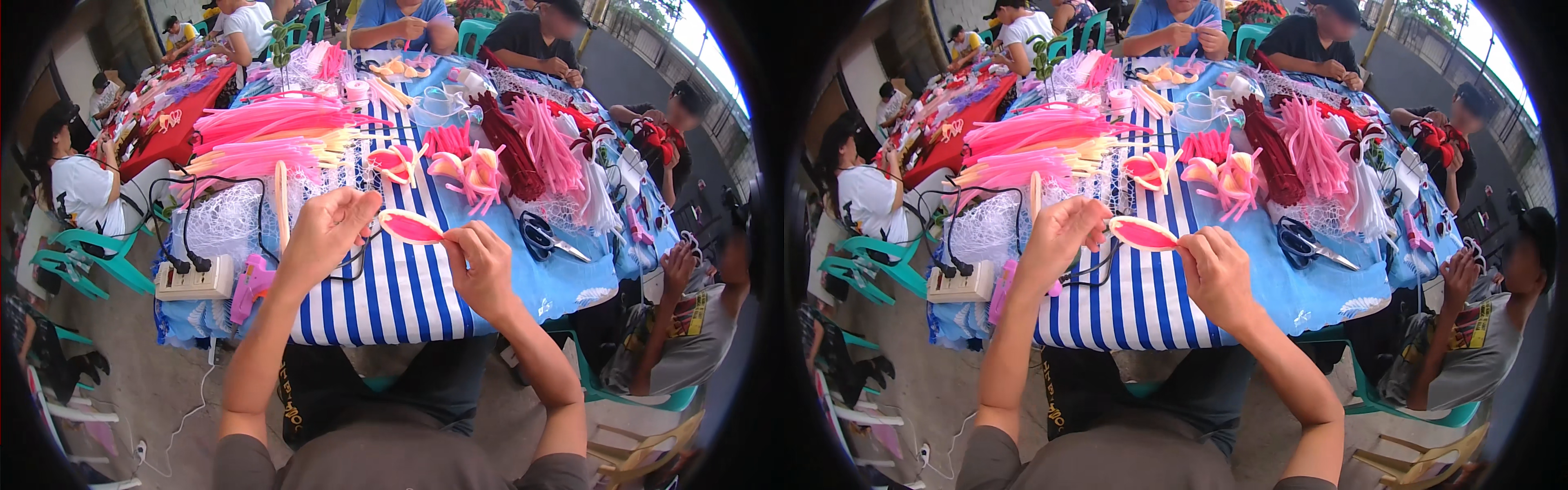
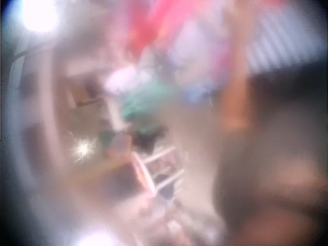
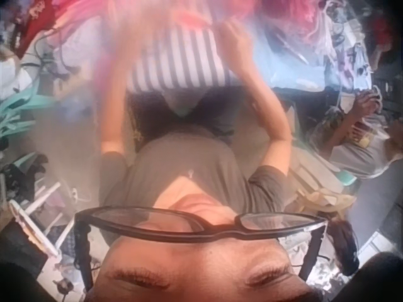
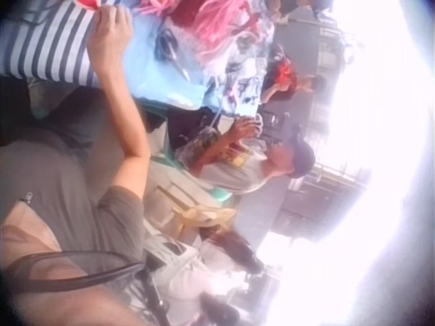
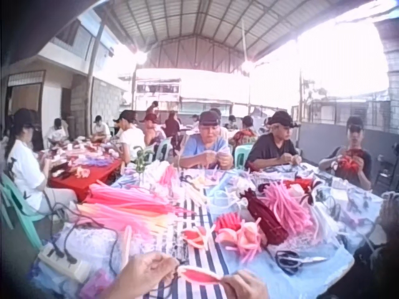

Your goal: The person assembles craft flowers by hand at a table, using wooden sticks and pink fabric petals. The person gathers fabric pieces, aligns them with the sticks, and secures them to form flower shapes, repeating the process with multiple items.

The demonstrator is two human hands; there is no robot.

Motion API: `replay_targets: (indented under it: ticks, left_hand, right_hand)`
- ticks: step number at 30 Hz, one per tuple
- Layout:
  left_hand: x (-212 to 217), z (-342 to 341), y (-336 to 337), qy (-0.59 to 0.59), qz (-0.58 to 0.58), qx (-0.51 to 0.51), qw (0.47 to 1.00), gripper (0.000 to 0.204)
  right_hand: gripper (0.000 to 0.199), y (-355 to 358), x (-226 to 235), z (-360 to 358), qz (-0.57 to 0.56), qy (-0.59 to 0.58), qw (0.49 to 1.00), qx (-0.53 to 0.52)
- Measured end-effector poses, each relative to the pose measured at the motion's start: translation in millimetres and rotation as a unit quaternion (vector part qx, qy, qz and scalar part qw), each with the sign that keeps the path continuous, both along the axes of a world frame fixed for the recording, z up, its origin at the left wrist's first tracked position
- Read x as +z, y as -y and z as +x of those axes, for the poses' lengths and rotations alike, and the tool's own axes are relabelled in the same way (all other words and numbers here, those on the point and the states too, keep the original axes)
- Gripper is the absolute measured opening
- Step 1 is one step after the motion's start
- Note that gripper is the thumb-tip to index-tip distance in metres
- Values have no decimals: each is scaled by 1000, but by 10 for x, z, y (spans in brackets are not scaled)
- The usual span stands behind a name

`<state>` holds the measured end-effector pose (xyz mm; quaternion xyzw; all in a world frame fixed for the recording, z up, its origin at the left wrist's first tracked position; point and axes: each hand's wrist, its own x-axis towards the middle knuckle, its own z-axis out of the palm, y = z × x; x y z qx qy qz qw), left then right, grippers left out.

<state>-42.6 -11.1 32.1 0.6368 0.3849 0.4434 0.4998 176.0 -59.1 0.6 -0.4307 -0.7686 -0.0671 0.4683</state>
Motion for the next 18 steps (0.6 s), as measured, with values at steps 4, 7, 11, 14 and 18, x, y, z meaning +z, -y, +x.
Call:
replay_targets:
  ticks: [4,7,11,14,18]
  left_hand:
    - [56,3,-23,-169,75,6,983,36]
    - [67,19,-10,-202,72,-12,977,26]
    - [35,125,82,-175,170,61,968,22]
    - [-10,210,95,-231,345,119,902,24]
    - [-51,271,84,-235,430,151,859,24]
  right_hand:
    - [13,-18,11,-36,6,25,1000,8]
    - [14,-23,-23,-38,1,29,1000,10]
    - [14,0,-7,-60,-10,24,1000,9]
    - [13,8,4,-78,-18,17,1000,4]
    - [12,7,15,-74,-28,11,1000,-5]
